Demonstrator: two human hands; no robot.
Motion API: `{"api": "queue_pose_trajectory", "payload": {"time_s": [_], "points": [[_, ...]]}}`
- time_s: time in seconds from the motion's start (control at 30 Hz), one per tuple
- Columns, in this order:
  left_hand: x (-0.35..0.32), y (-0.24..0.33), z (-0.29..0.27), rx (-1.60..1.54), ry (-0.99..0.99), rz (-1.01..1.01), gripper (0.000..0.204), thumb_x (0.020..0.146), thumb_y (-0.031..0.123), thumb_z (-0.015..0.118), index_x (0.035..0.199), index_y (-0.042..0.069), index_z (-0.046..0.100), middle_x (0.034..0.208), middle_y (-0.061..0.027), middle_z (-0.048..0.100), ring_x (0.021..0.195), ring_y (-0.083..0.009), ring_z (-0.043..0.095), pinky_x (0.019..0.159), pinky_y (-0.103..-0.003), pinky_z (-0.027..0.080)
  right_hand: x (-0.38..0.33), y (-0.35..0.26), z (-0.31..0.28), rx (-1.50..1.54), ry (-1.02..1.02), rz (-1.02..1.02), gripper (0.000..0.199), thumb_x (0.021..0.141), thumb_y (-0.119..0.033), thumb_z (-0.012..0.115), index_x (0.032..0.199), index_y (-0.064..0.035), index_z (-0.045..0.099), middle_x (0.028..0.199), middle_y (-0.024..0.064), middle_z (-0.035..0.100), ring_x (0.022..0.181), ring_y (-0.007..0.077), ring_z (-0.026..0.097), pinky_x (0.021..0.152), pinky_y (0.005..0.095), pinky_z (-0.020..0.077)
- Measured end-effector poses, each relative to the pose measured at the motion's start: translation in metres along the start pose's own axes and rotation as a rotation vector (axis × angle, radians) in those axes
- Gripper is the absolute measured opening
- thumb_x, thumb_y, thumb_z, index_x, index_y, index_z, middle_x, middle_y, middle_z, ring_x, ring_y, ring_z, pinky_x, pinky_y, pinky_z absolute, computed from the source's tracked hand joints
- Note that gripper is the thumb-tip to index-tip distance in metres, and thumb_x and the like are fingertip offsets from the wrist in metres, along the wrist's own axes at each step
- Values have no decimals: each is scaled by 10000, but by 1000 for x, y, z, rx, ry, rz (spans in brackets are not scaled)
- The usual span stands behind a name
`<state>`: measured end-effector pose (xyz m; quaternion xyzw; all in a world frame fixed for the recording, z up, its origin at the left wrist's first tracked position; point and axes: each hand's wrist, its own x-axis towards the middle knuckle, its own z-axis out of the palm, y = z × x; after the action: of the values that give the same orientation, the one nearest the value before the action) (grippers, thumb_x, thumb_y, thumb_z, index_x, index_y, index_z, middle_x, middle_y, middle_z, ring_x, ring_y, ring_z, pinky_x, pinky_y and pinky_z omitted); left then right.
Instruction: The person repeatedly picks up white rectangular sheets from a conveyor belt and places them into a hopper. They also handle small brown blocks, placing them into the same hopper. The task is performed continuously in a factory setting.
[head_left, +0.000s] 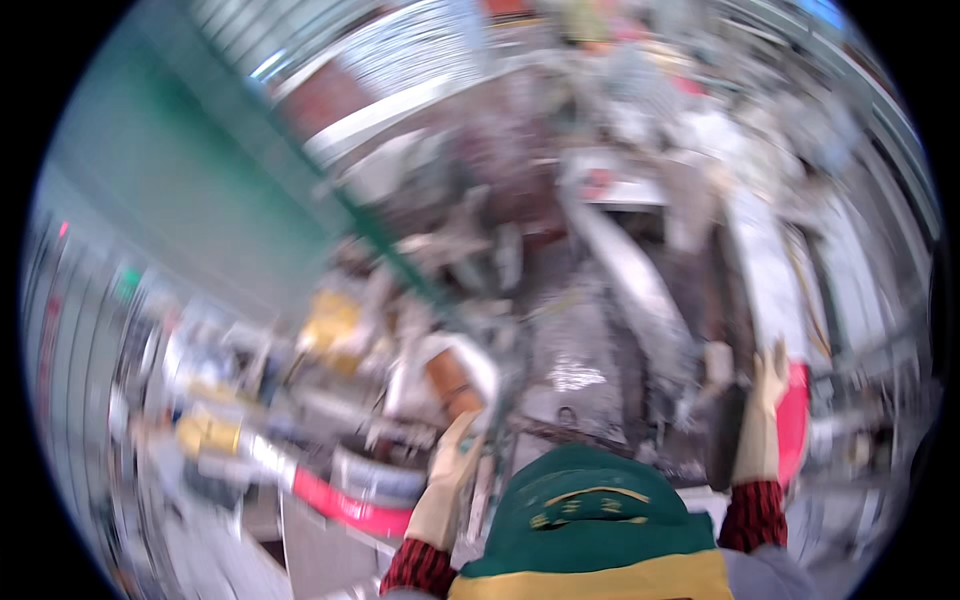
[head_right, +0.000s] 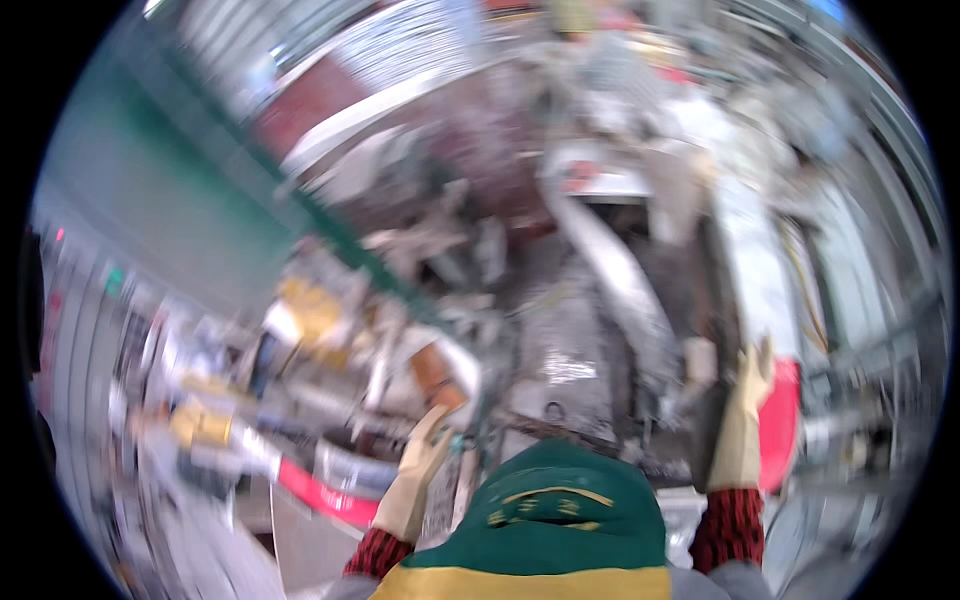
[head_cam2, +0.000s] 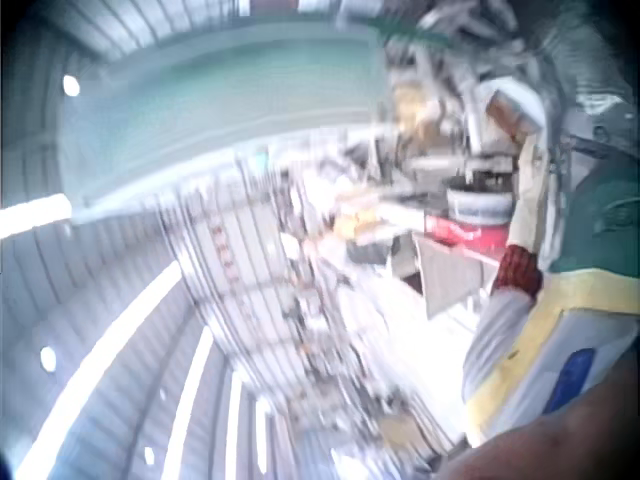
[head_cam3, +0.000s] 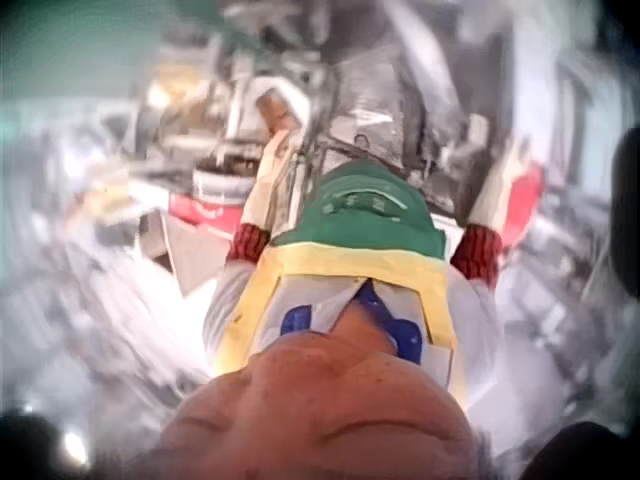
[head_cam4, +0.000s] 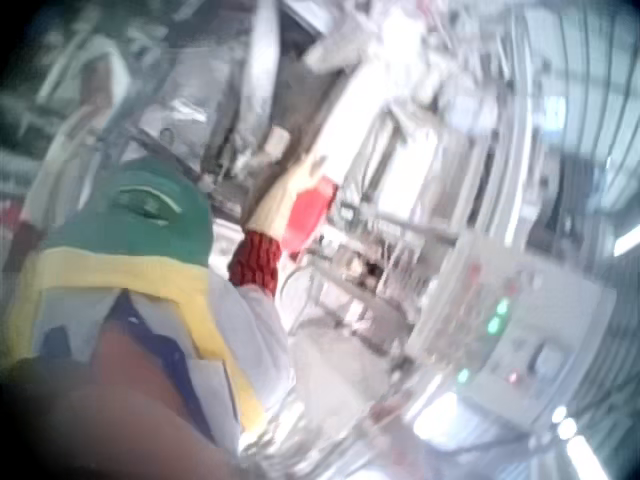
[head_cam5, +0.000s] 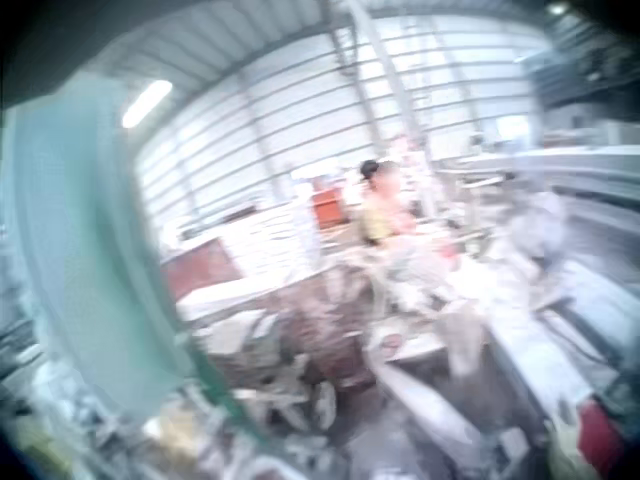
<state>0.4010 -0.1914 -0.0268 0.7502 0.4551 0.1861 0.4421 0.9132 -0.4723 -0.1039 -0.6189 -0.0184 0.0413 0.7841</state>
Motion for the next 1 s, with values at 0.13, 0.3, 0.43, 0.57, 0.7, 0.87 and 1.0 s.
{"api": "queue_pose_trajectory", "payload": {"time_s": [0.13, 0.3, 0.43, 0.57, 0.7, 0.87, 1.0], "points": [[-5, -40, -34, 214, 291, 139, 421, 806, 133, 662, 1210, 72, 561, 1271, -201, 530, 1221, -331, 477, 1037, -378, 372, -73, 4, 68, 17, -484, 131, 466, 921, -91, 544, 1357, -17, 396, 1208, 100, 565, 929, 137, 596, 765, 239, 510], [-39, -66, -115, 227, 697, 71, 369, 809, 144, 672, 1147, 31, 577, 1200, -205, 572, 1149, -349, 527, 983, -386, 415, -201, 11, 174, -101, -745, 362, 413, 901, -121, 608, 1289, -31, 499, 1148, 108, 613, 856, 100, 612, 714, 188, 497], [-66, -100, -198, 297, 1021, -35, 527, 791, 231, 688, 1238, 22, 502, 1215, -206, 553, 1134, -368, 521, 980, -395, 411, -258, 1, 222, -262, -1033, 269, 388, 905, -52, 532, 1288, -7, 494, 1150, 142, 604, 878, 126, 598, 759, 245, 491], [-86, -144, -273, 784, 1060, -363, 671, 764, 346, 706, 1284, 1, 459, 1241, -194, 509, 1197, -354, 444, 1041, -417, 338, -284, -6, 249, -303, -1128, 228, 404, 889, -34, 534, 1289, 4, 491, 1164, 152, 599, 906, 144, 594, 794, 246, 475], [-87, -191, -320, 883, 917, -594, 628, 828, 430, 615, 1327, 89, 443, 1349, -155, 430, 1242, -382, 381, 1053, -421, 317, -294, -6, 243, -422, -1181, 152, 397, 914, -80, 525, 1306, -32, 484, 1189, 123, 583, 924, 145, 592, 807, 265, 481], [-79, -221, -350, 863, 768, -619, 590, 905, 464, 471, 1366, 104, 388, 1402, -148, 371, 1292, -375, 319, 1066, -435, 283, -303, -16, 214, -500, -1101, 252, 375, 903, -55, 520, 1276, -11, 505, 1139, 126, 611, 925, 154, 606, 799, 255, 484], [-77, -197, -317, 1033, 771, -441, 535, 904, 423, 468, 1303, 73, 403, 1370, -186, 380, 1269, -392, 332, 1042, -480, 284, -310, -25, 194, -534, -1018, 318, 370, 899, -49, 516, 1269, -29, 518, 1111, 132, 624, 896, 161, 619, 776, 252, 491]]}}
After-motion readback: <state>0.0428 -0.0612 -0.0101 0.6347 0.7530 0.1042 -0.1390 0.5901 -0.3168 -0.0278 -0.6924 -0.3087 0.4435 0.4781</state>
